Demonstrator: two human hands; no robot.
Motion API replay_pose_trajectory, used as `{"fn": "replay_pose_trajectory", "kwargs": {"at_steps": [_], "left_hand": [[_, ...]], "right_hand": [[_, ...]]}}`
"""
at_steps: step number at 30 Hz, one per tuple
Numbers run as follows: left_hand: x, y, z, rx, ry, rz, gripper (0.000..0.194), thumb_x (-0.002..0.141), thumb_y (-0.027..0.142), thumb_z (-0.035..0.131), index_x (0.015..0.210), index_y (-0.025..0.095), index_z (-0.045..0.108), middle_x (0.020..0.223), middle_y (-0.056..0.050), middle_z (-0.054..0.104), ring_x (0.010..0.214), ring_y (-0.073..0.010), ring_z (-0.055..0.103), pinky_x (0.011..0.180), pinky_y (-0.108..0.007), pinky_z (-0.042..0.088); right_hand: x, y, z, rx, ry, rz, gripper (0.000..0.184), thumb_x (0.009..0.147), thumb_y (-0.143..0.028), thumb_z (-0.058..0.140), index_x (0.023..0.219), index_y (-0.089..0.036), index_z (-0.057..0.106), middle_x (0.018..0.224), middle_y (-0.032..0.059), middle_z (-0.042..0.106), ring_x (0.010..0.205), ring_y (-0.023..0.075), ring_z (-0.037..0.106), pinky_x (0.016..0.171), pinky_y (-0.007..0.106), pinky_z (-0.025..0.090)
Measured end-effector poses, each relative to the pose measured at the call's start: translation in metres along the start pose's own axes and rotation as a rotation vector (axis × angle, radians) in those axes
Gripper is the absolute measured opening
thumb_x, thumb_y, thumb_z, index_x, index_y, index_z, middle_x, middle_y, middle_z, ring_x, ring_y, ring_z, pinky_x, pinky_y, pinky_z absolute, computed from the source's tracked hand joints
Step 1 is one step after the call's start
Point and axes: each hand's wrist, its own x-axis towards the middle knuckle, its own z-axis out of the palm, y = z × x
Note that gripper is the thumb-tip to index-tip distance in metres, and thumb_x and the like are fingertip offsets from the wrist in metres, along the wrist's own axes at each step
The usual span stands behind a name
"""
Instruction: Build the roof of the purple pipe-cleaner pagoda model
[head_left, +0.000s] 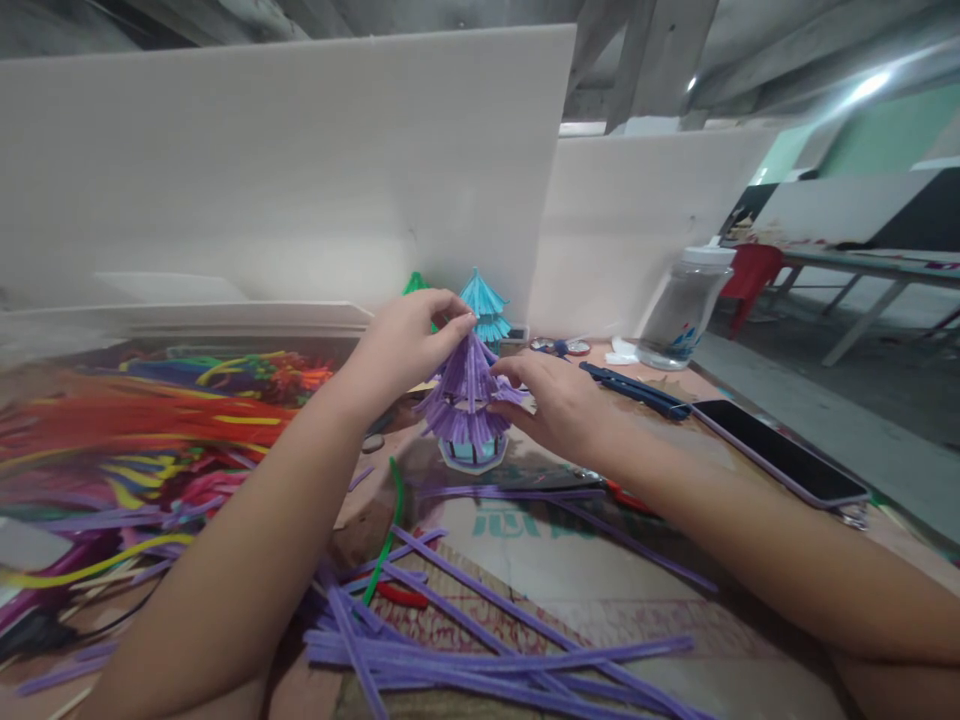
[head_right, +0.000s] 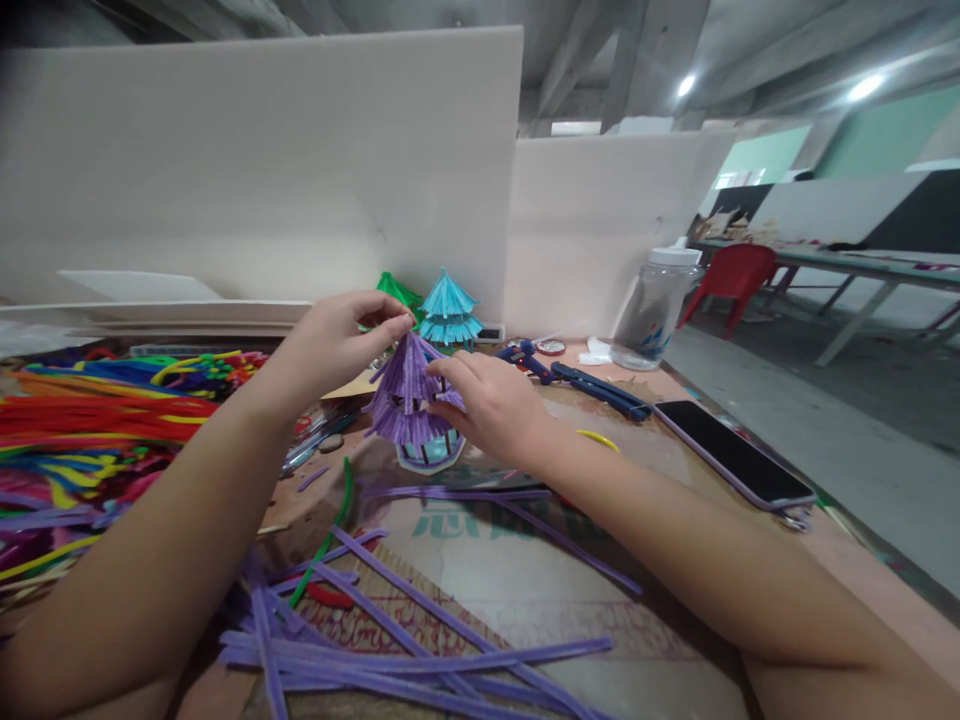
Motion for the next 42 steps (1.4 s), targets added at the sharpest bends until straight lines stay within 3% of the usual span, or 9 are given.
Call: {"fn": "replay_pose_trajectory", "kwargs": {"at_steps": [13, 21, 29, 42], "left_hand": [[-0.001, 0.002, 0.000, -0.003, -0.007, -0.009, 0.030, 0.091, 0.037, 0.048, 0.094, 0.016, 0.069, 0.092, -0.007, 0.073, 0.086, -0.0215, 0.065, 0.076, -0.032, 0.046], [-0.001, 0.003, 0.000, 0.004, -0.003, -0.014, 0.029, 0.091, 0.038, 0.049, 0.093, 0.016, 0.069, 0.092, -0.007, 0.073, 0.085, -0.0215, 0.064, 0.075, -0.031, 0.046], [-0.001, 0.003, 0.000, 0.006, -0.005, -0.007, 0.029, 0.090, 0.036, 0.048, 0.092, 0.016, 0.069, 0.093, -0.007, 0.073, 0.086, -0.0218, 0.064, 0.078, -0.032, 0.047], [-0.002, 0.006, -0.001, 0.007, -0.009, -0.003, 0.030, 0.090, 0.038, 0.048, 0.092, 0.016, 0.069, 0.091, -0.007, 0.073, 0.085, -0.0216, 0.064, 0.078, -0.032, 0.046]], "right_hand": [[0.001, -0.002, 0.001, -0.033, -0.033, -0.007, 0.033, 0.098, -0.036, 0.051, 0.120, -0.014, 0.057, 0.097, 0.0100, 0.068, 0.084, 0.0212, 0.061, 0.074, 0.034, 0.047], [0.001, -0.002, 0.003, 0.030, -0.029, 0.079, 0.031, 0.096, -0.037, 0.054, 0.120, -0.017, 0.055, 0.093, 0.0067, 0.067, 0.081, 0.0192, 0.061, 0.073, 0.032, 0.046], [-0.004, -0.001, 0.009, 0.063, -0.044, 0.200, 0.030, 0.082, -0.043, 0.072, 0.094, -0.020, 0.057, 0.078, 0.0022, 0.062, 0.068, 0.0167, 0.055, 0.062, 0.028, 0.037], [-0.002, 0.000, 0.012, 0.044, -0.040, 0.265, 0.025, 0.087, -0.042, 0.067, 0.091, -0.020, 0.055, 0.077, 0.0026, 0.061, 0.067, 0.0163, 0.053, 0.062, 0.028, 0.034]]}}
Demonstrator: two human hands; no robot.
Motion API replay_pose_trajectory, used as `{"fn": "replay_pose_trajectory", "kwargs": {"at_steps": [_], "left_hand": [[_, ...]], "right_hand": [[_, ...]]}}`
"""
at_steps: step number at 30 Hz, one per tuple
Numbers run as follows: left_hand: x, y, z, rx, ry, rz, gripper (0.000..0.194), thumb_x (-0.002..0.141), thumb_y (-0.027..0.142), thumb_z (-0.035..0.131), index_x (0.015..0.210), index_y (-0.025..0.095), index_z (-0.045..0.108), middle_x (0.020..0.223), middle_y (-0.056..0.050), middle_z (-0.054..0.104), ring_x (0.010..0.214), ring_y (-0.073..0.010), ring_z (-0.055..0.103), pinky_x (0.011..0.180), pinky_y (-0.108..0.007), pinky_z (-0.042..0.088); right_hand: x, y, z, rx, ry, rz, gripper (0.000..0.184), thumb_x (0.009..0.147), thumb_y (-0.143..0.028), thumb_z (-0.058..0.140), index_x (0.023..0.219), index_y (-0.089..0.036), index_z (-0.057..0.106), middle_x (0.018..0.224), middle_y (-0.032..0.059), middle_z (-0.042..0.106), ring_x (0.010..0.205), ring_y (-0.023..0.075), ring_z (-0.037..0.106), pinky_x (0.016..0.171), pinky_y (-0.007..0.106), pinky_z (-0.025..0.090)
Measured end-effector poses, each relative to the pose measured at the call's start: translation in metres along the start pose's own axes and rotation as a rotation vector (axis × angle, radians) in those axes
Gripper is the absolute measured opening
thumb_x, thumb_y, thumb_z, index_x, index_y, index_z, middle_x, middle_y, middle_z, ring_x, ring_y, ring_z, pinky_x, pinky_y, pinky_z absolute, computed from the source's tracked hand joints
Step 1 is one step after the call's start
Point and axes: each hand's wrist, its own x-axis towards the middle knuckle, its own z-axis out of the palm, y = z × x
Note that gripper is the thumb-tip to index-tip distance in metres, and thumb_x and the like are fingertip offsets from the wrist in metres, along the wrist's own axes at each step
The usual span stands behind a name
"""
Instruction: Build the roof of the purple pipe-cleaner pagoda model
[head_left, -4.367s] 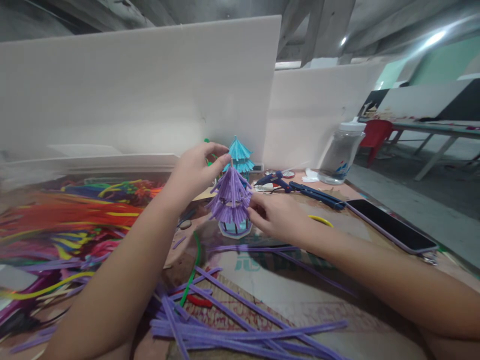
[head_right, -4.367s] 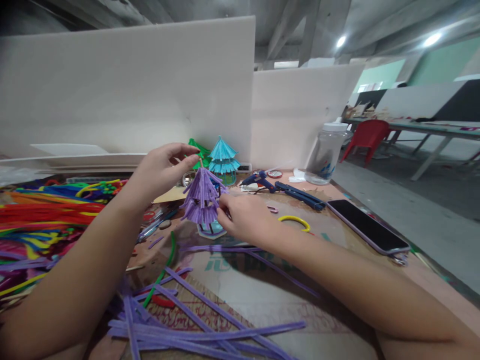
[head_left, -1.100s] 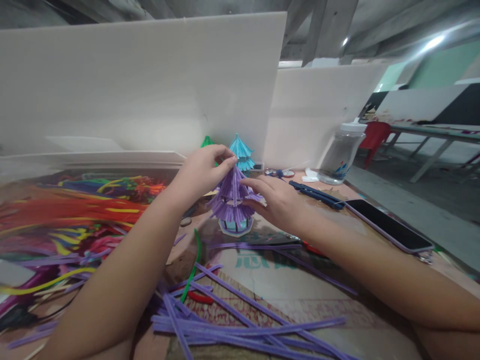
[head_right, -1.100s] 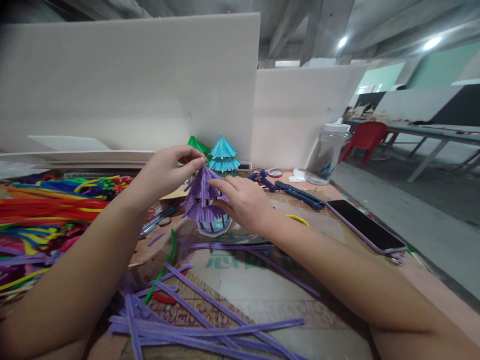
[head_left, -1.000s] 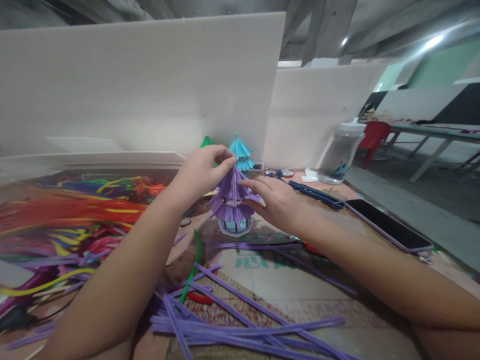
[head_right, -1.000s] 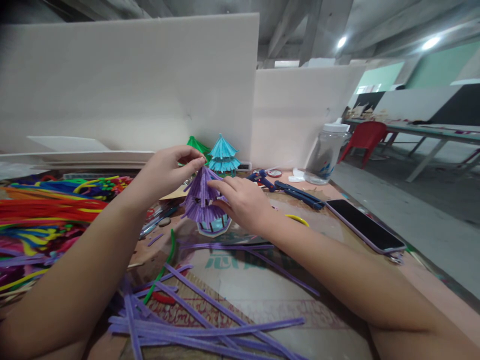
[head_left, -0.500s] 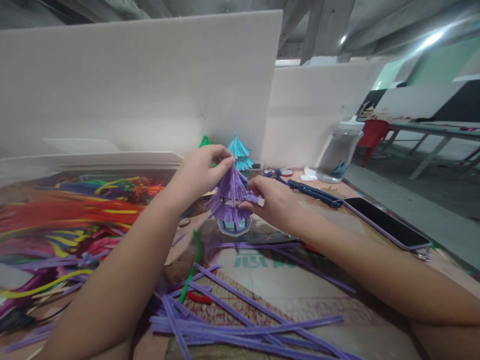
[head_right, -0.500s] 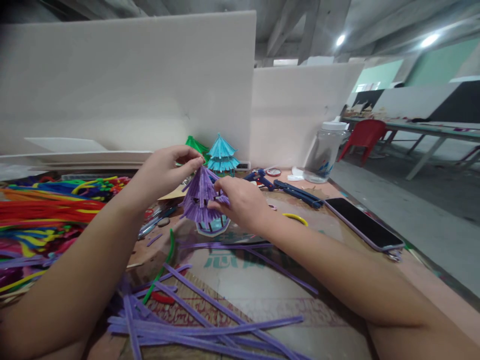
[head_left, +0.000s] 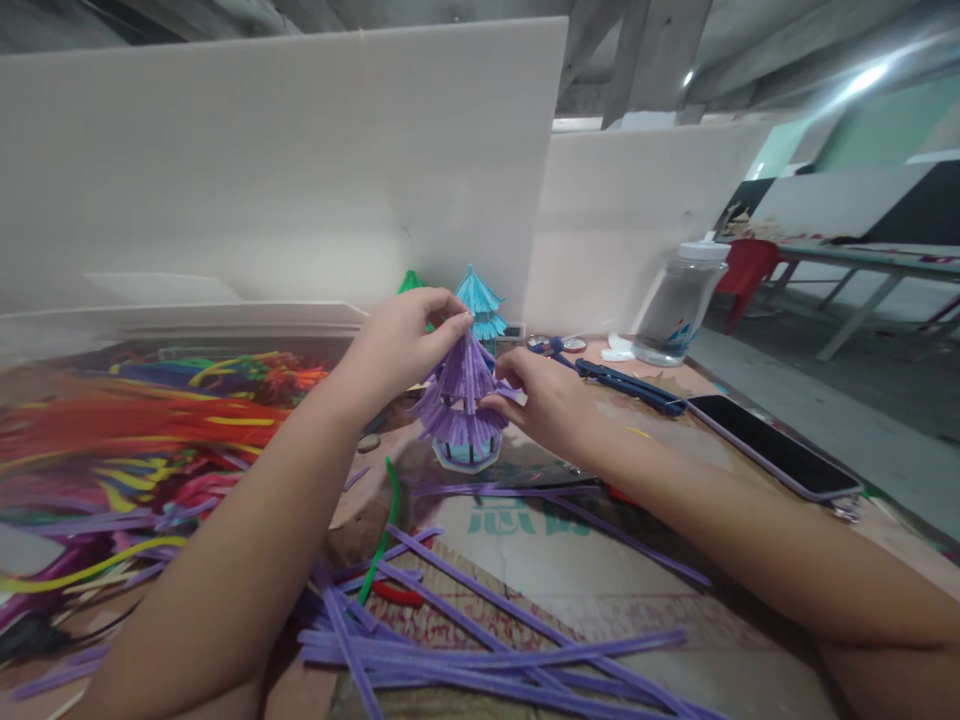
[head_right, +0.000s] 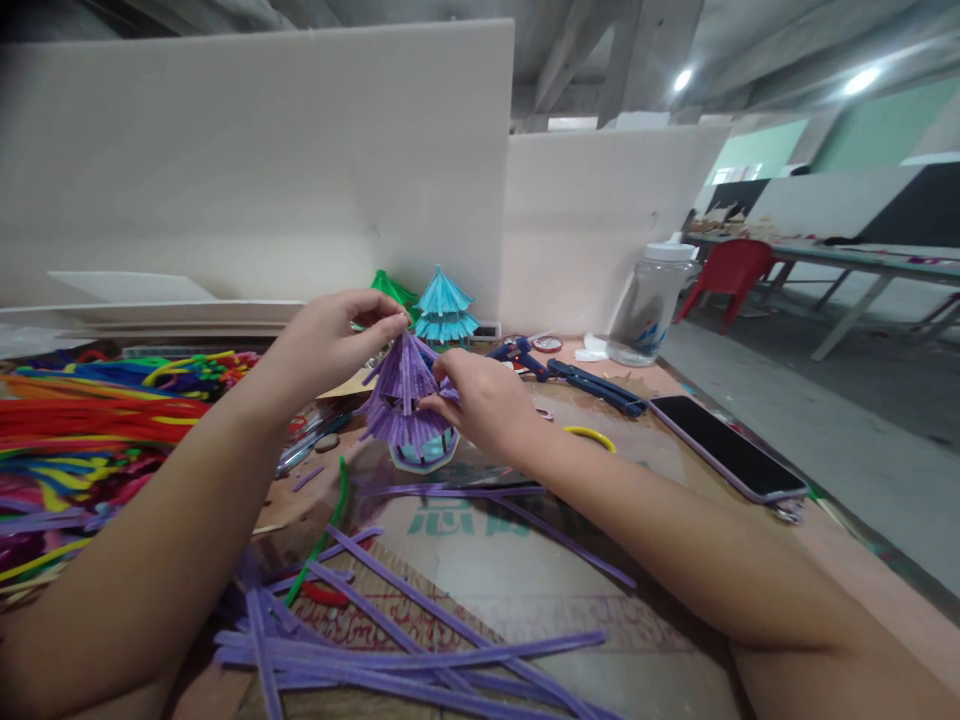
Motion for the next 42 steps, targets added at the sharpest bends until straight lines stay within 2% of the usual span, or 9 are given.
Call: {"fn": "replay_pose_trajectory", "kwargs": {"at_steps": [13, 21, 30, 34, 38, 42], "left_hand": [[0.000, -0.001, 0.002, -0.002, 0.010, -0.001, 0.029, 0.090, 0.037, 0.049, 0.092, 0.016, 0.069, 0.092, -0.007, 0.073, 0.084, -0.0215, 0.064, 0.077, -0.032, 0.046], [0.001, -0.003, 0.002, -0.019, 0.002, -0.015, 0.030, 0.090, 0.038, 0.049, 0.094, 0.016, 0.070, 0.092, -0.007, 0.073, 0.084, -0.0215, 0.064, 0.077, -0.031, 0.047], [0.003, -0.008, 0.010, -0.133, 0.016, 0.034, 0.028, 0.090, 0.036, 0.051, 0.091, 0.014, 0.069, 0.089, -0.006, 0.072, 0.083, -0.0194, 0.063, 0.079, -0.030, 0.046], [0.004, -0.012, 0.016, -0.196, 0.043, 0.008, 0.027, 0.090, 0.035, 0.052, 0.093, 0.014, 0.069, 0.087, -0.005, 0.072, 0.082, -0.0189, 0.063, 0.074, -0.028, 0.046], [0.006, -0.015, 0.016, -0.226, 0.055, -0.022, 0.027, 0.091, 0.034, 0.053, 0.101, 0.014, 0.068, 0.093, -0.006, 0.072, 0.085, -0.0187, 0.064, 0.076, -0.029, 0.048], [-0.001, -0.015, 0.014, -0.228, 0.184, 0.044, 0.034, 0.091, 0.036, 0.056, 0.117, 0.015, 0.059, 0.098, -0.007, 0.069, 0.085, -0.0179, 0.064, 0.077, -0.031, 0.050]], "right_hand": [[0.002, 0.000, -0.001, 0.039, 0.001, 0.022, 0.031, 0.087, -0.048, 0.065, 0.100, -0.021, 0.058, 0.079, 0.0022, 0.062, 0.064, 0.0154, 0.053, 0.061, 0.027, 0.035], [0.000, 0.004, -0.001, 0.034, -0.003, -0.031, 0.038, 0.084, -0.051, 0.067, 0.102, -0.020, 0.057, 0.082, 0.0031, 0.063, 0.070, 0.0169, 0.055, 0.065, 0.028, 0.036], [0.000, 0.001, -0.003, 0.057, 0.005, -0.016, 0.031, 0.088, -0.047, 0.064, 0.099, -0.019, 0.056, 0.076, 0.0008, 0.060, 0.064, 0.0145, 0.051, 0.061, 0.026, 0.034], [0.001, 0.004, -0.006, 0.078, 0.032, -0.085, 0.038, 0.085, -0.051, 0.066, 0.099, -0.018, 0.056, 0.078, 0.0019, 0.060, 0.065, 0.0150, 0.051, 0.061, 0.026, 0.035], [-0.005, 0.004, -0.014, 0.060, 0.012, -0.170, 0.027, 0.093, -0.044, 0.058, 0.094, -0.017, 0.056, 0.078, 0.0036, 0.061, 0.065, 0.0150, 0.051, 0.061, 0.027, 0.035], [-0.025, 0.000, -0.020, 0.013, -0.069, -0.326, 0.019, 0.097, -0.033, 0.050, 0.088, -0.017, 0.056, 0.077, 0.0049, 0.061, 0.069, 0.0164, 0.051, 0.063, 0.028, 0.035]]}}
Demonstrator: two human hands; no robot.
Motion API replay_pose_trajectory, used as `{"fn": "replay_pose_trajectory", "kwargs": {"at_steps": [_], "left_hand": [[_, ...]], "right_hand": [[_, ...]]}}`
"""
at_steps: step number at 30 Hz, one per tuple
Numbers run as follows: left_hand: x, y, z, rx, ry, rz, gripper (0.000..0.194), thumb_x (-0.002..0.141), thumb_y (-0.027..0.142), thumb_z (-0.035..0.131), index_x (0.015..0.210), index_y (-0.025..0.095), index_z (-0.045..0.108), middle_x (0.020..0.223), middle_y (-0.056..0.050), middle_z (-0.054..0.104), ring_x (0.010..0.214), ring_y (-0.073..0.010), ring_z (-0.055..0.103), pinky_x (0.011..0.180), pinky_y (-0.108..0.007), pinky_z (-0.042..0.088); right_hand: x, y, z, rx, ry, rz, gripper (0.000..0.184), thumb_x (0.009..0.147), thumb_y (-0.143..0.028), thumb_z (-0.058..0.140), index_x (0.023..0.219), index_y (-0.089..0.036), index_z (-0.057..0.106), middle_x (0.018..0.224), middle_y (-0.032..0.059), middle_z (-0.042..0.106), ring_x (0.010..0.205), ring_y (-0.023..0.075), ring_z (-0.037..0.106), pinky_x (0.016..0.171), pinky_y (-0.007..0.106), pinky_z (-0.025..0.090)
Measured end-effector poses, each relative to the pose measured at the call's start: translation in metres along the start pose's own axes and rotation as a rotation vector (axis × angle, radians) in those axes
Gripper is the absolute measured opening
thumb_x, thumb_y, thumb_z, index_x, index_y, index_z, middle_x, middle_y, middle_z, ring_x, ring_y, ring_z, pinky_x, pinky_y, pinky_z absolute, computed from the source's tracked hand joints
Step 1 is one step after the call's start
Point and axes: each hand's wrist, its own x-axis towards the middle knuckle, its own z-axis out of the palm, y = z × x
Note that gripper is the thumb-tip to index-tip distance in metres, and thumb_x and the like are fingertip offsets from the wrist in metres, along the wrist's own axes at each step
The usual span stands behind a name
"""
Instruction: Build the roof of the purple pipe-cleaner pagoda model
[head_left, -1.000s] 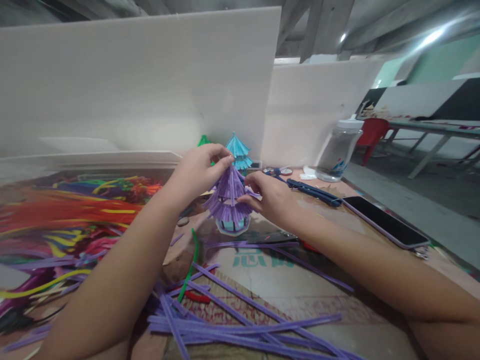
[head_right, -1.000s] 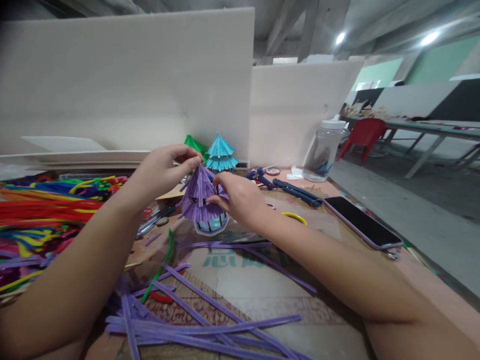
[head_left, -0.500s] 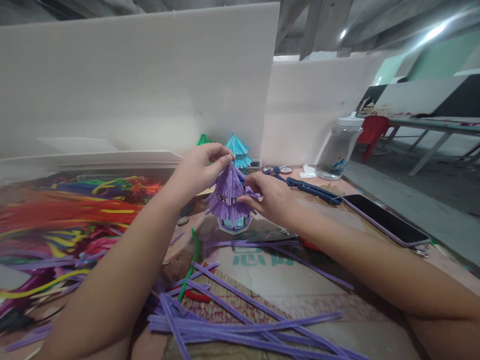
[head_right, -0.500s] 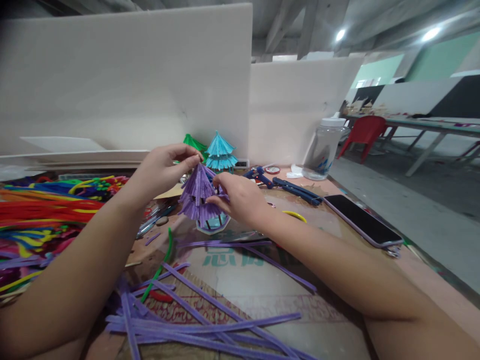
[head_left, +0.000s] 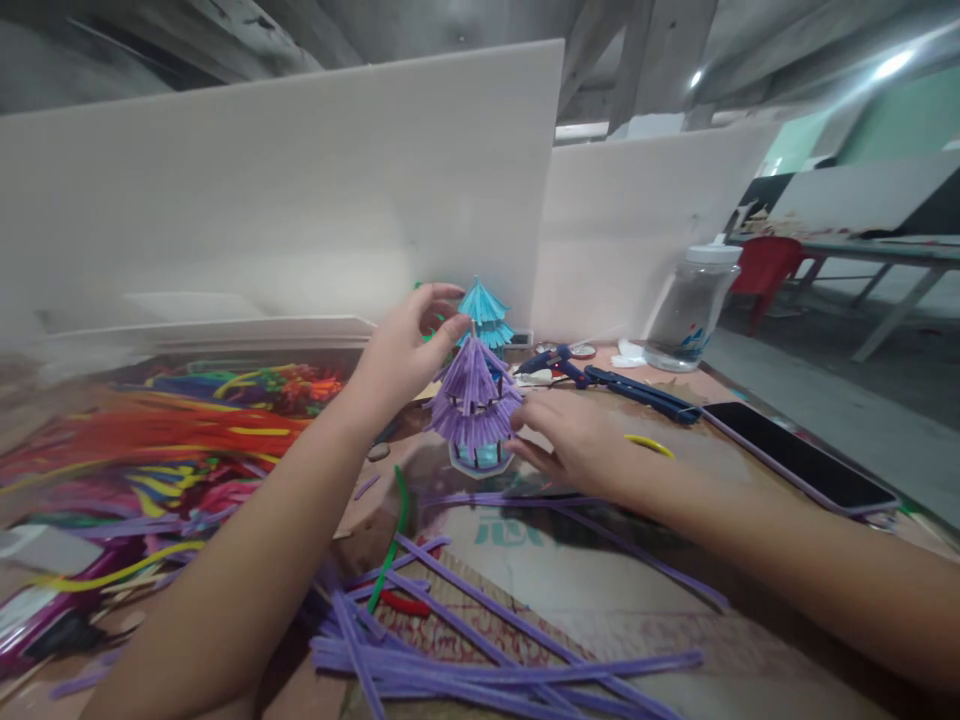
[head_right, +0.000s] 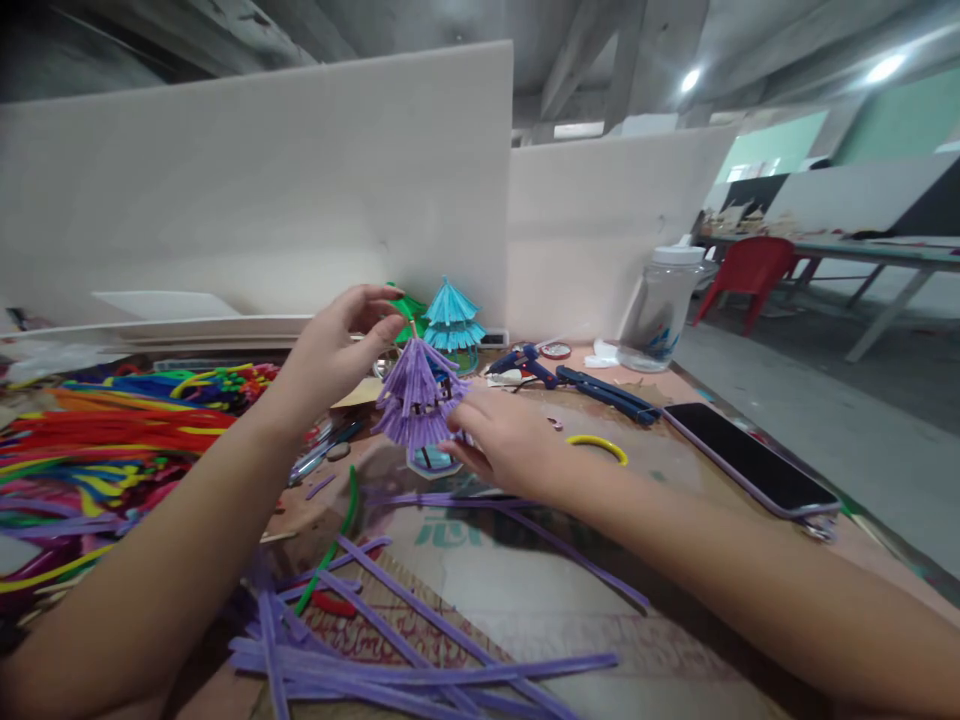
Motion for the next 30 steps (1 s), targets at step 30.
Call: {"fn": "replay_pose_trajectory", "kwargs": {"at_steps": [30], "left_hand": [[-0.062, -0.001, 0.024, 0.141, -0.142, 0.172, 0.044, 0.084, 0.024, 0.061, 0.125, 0.021, 0.045, 0.139, -0.015, 0.043, 0.138, -0.0270, 0.038, 0.113, -0.047, 0.034]], "right_hand": [[-0.021, -0.026, 0.008, 0.884, 0.044, 0.746, 0.020, 0.094, -0.036, 0.048, 0.090, -0.018, 0.058, 0.063, -0.0039, 0.050, 0.056, 0.0105, 0.045, 0.052, 0.024, 0.036]]}}
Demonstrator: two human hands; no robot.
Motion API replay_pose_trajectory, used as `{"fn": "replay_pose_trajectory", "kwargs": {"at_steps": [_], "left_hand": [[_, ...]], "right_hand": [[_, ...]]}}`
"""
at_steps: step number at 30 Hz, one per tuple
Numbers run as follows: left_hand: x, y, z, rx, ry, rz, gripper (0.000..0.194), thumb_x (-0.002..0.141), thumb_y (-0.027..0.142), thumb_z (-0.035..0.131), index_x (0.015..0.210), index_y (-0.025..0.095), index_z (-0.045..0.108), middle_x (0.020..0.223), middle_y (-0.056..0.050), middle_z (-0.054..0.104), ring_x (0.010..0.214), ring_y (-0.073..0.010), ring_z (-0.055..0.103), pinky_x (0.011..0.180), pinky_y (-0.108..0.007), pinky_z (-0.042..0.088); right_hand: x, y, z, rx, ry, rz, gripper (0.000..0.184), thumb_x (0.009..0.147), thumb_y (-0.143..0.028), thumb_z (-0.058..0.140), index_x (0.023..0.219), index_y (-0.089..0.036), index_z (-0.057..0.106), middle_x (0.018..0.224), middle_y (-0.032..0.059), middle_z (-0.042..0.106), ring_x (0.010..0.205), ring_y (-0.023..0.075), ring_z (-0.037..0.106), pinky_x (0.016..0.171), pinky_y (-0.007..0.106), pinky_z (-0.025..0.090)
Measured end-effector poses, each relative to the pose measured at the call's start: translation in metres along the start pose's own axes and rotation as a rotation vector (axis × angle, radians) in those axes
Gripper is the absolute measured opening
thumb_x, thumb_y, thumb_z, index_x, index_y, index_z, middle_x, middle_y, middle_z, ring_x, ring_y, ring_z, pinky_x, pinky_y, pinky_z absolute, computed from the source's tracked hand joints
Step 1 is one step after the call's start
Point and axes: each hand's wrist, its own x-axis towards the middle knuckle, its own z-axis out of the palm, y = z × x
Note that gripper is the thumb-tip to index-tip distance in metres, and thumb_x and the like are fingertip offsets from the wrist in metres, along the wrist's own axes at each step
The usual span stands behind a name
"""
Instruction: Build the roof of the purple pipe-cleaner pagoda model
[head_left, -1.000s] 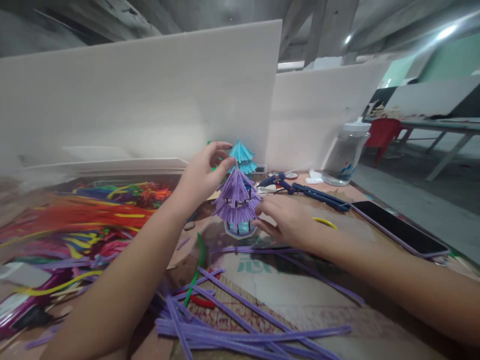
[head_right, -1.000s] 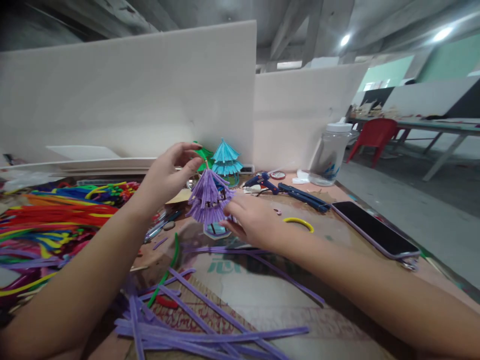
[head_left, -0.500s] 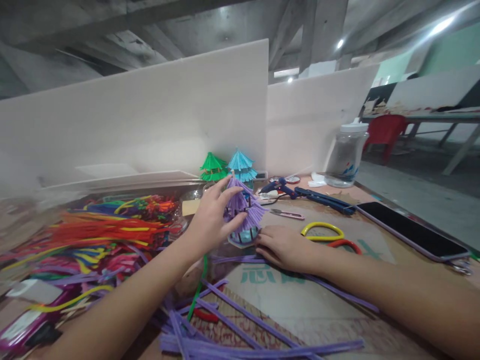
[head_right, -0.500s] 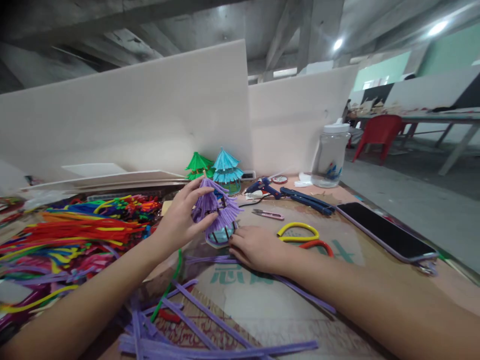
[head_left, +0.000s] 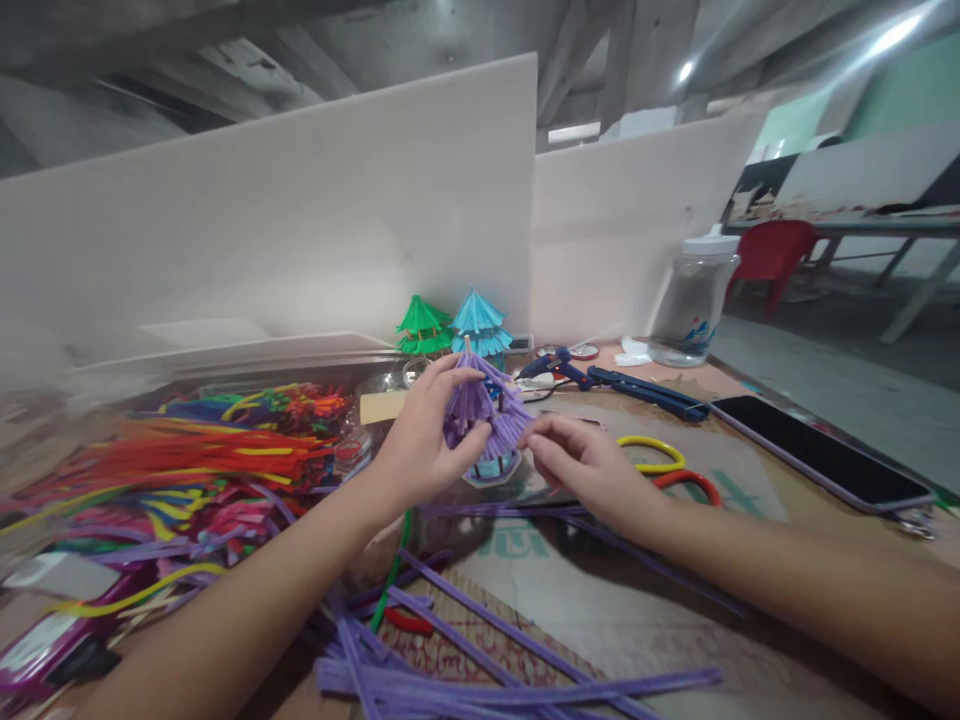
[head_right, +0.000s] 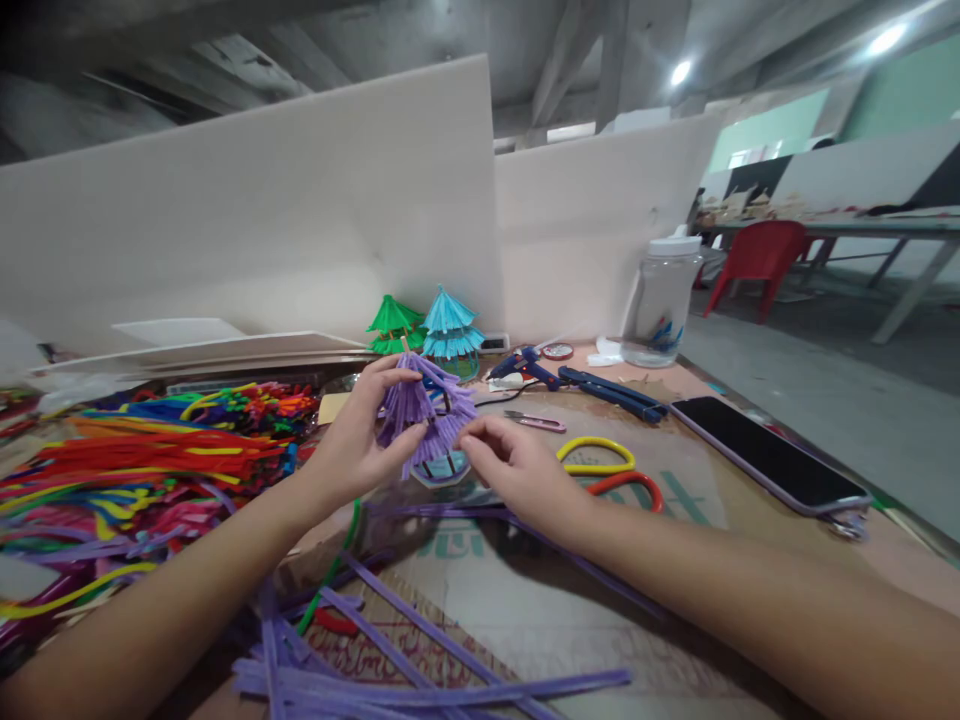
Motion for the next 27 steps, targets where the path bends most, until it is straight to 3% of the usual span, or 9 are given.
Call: {"fn": "replay_pose_trajectory", "kwargs": {"at_steps": [3, 9, 15, 18, 23, 27], "left_hand": [[-0.001, 0.002, -0.002, -0.012, -0.014, 0.020, 0.045, 0.083, 0.023, 0.061, 0.125, 0.021, 0.046, 0.140, -0.015, 0.043, 0.139, -0.0278, 0.038, 0.113, -0.048, 0.035], [-0.001, 0.012, -0.005, -0.039, -0.023, 0.043, 0.038, 0.086, 0.021, 0.056, 0.124, 0.022, 0.050, 0.141, -0.013, 0.045, 0.137, -0.0278, 0.041, 0.113, -0.049, 0.035], [-0.001, 0.017, -0.009, -0.046, -0.024, 0.053, 0.030, 0.092, 0.018, 0.048, 0.120, 0.024, 0.055, 0.138, -0.010, 0.049, 0.134, -0.0250, 0.044, 0.113, -0.046, 0.036], [-0.001, 0.019, -0.010, -0.037, -0.026, 0.060, 0.029, 0.092, 0.017, 0.047, 0.119, 0.023, 0.056, 0.138, -0.010, 0.050, 0.133, -0.0246, 0.045, 0.112, -0.045, 0.037], [0.000, 0.022, -0.012, -0.028, -0.016, 0.061, 0.025, 0.092, 0.019, 0.048, 0.115, 0.021, 0.058, 0.136, -0.010, 0.052, 0.132, -0.0240, 0.047, 0.111, -0.044, 0.038], [0.001, 0.022, -0.013, -0.023, 0.012, 0.047, 0.020, 0.091, 0.023, 0.051, 0.110, 0.022, 0.059, 0.132, -0.009, 0.055, 0.130, -0.0246, 0.049, 0.109, -0.044, 0.040]], "right_hand": [[0.004, -0.012, 0.002, 0.269, 0.025, 0.124, 0.023, 0.090, -0.036, 0.053, 0.105, -0.018, 0.054, 0.054, -0.0095, 0.041, 0.049, 0.0088, 0.039, 0.047, 0.021, 0.030], [0.016, -0.015, 0.007, 0.531, -0.125, 0.294, 0.044, 0.084, -0.039, 0.063, 0.119, -0.016, 0.050, 0.050, -0.0060, 0.057, 0.043, 0.0099, 0.044, 0.043, 0.022, 0.030], [0.013, -0.022, 0.013, 0.831, -0.195, 0.337, 0.026, 0.083, -0.034, 0.066, 0.093, -0.022, 0.046, 0.047, -0.0085, 0.055, 0.034, 0.0059, 0.036, 0.039, 0.019, 0.026], [0.010, -0.024, 0.016, 0.867, -0.158, 0.344, 0.023, 0.084, -0.032, 0.064, 0.093, -0.022, 0.046, 0.046, -0.0088, 0.055, 0.034, 0.0057, 0.034, 0.039, 0.018, 0.027], [0.007, -0.019, 0.020, 0.812, 0.018, 0.336, 0.031, 0.082, -0.036, 0.067, 0.104, -0.018, 0.054, 0.045, -0.0086, 0.054, 0.035, 0.0062, 0.037, 0.038, 0.018, 0.028], [0.006, -0.017, 0.020, 0.826, -0.028, 0.352, 0.032, 0.081, -0.036, 0.069, 0.103, -0.020, 0.055, 0.046, -0.0084, 0.055, 0.035, 0.0061, 0.037, 0.038, 0.018, 0.026]]}}
